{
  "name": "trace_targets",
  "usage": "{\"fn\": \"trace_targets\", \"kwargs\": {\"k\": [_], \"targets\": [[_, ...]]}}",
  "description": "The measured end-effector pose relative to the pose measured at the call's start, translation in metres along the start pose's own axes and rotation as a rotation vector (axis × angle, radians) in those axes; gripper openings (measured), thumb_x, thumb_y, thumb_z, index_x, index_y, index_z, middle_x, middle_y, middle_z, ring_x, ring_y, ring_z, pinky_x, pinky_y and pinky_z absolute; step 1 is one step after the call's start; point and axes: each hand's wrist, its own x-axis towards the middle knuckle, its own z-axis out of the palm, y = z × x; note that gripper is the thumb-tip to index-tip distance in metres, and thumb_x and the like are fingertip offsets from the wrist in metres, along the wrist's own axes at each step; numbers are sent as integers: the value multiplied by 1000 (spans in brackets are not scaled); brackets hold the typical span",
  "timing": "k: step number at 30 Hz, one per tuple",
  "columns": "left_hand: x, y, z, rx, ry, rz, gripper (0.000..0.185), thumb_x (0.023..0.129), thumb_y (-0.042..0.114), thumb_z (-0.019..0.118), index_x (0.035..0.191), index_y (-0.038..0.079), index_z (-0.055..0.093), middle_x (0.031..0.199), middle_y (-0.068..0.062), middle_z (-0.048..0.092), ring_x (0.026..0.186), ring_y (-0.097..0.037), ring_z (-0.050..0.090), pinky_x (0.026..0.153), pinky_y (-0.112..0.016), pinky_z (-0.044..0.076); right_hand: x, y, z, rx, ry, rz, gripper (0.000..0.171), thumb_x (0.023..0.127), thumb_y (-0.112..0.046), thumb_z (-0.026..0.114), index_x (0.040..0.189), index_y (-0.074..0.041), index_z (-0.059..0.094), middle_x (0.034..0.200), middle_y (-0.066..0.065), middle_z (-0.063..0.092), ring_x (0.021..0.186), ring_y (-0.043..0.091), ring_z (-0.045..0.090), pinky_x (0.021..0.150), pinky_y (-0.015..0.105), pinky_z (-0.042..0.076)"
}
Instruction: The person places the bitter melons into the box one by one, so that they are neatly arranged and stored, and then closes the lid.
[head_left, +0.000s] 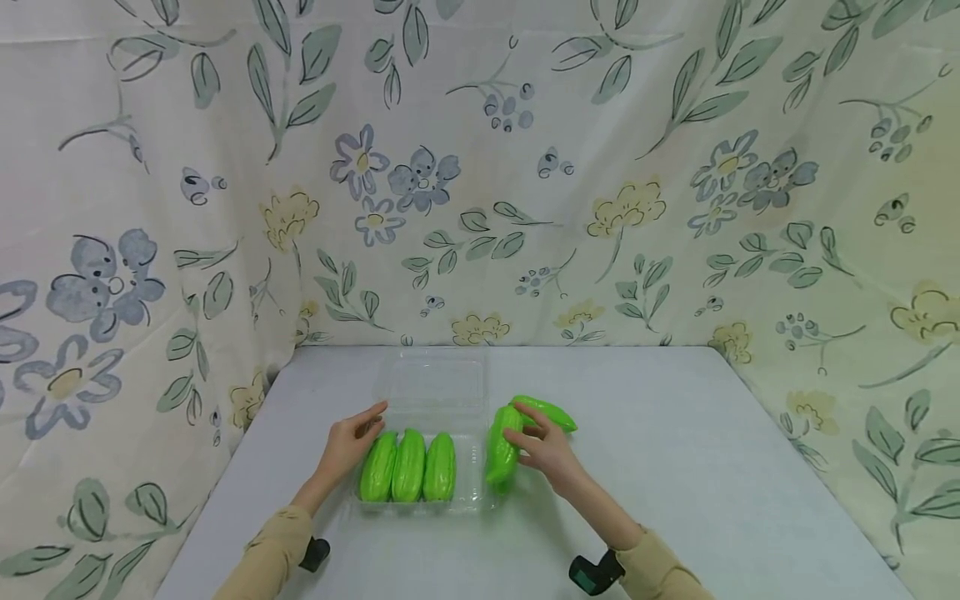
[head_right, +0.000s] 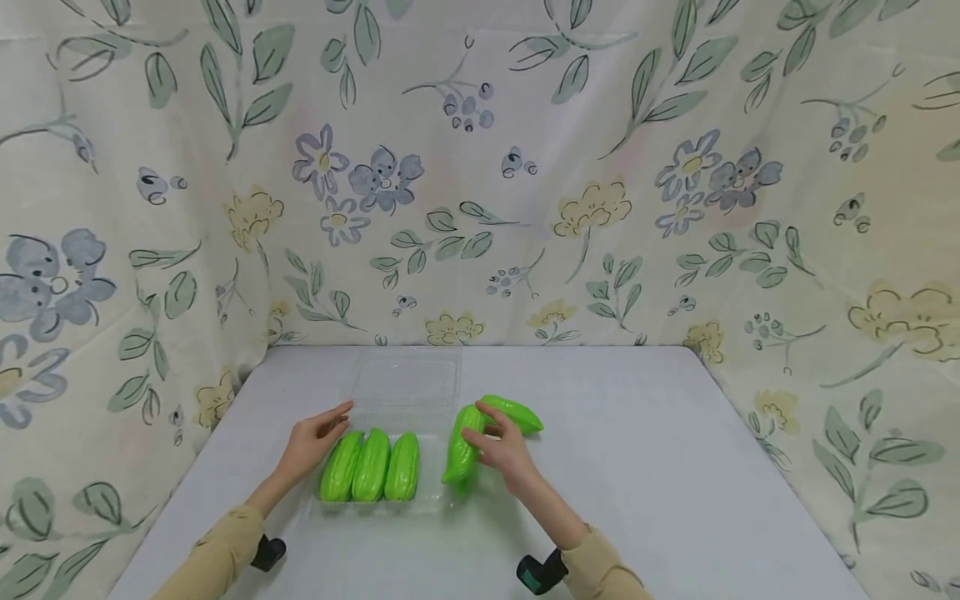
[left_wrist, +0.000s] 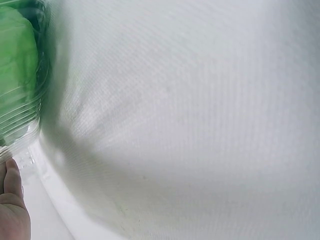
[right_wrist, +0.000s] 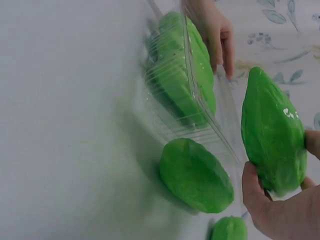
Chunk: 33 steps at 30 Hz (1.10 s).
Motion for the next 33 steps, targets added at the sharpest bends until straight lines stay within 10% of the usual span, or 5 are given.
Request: {"fn": "trace_targets", "kwargs": {"k": [33], "targets": [[0,-2,1,-1,-7,-30,36,91,10,63,127,6,60,102,-16,71,63,-2,44,56,-18,39,2,-6,36,-7,-112,-38,63,89,-20,67,144,-11,39,132,27,44,106,24,56,85,40,53]]}}
